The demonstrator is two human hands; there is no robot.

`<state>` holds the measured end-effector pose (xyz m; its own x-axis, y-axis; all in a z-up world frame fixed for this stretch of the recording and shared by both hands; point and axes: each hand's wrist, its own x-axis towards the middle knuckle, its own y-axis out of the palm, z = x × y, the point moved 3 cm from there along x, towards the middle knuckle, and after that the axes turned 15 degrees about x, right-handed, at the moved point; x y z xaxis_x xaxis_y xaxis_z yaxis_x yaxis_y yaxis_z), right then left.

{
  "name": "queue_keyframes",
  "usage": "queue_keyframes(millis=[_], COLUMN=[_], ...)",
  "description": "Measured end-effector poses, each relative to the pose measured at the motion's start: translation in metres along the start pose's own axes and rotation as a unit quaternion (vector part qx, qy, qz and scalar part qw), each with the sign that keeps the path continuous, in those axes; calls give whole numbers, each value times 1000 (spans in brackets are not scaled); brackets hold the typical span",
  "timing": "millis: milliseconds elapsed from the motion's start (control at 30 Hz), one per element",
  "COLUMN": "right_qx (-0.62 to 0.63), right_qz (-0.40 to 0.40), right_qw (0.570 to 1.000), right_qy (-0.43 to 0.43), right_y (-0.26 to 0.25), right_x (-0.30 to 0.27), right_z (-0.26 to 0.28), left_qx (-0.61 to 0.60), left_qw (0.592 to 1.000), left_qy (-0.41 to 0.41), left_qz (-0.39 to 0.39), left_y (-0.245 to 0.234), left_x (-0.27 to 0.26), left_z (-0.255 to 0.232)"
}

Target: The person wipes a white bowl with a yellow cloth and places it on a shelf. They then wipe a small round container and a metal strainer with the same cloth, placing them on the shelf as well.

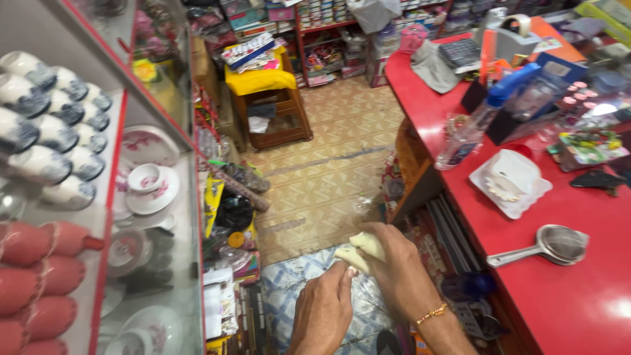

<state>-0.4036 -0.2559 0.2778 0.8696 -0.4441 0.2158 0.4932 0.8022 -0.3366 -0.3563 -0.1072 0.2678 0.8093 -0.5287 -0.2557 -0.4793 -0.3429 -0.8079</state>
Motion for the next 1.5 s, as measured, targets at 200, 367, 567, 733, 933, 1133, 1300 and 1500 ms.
queue_keyframes(millis=[200,367,567,733,933,1133,1300,1500], right_qx=[-7,-3,38,224,320,156,92,63], right_qz=[147,179,26,26,-119,70,130,100], right_qw=[985,983,996,974,912,967,986,945], right_qy=[-85,-44,-75,26,225,-187,56,-305], right_y=[41,68,75,43,2,18,37,14], right_x=[-1,5,17,31,34,16,65,54], right_z=[18,29,26,-9,-37,43,42,71], left_qx=[-264,-215,-115,-165,-206,-155,-128,-117], left_qw=[958,973,986,975,956,974,986,980], left_qy=[-36,-62,-4,-139,-163,-78,2,-103], left_qz=[106,60,-119,-57,-132,-144,-105,-124], left_y=[14,7,-21,-23,-37,-8,-18,-53], left_x=[1,-7,-5,-1,-5,6,-4,-7], left_z=[44,73,51,39,41,39,20,19])
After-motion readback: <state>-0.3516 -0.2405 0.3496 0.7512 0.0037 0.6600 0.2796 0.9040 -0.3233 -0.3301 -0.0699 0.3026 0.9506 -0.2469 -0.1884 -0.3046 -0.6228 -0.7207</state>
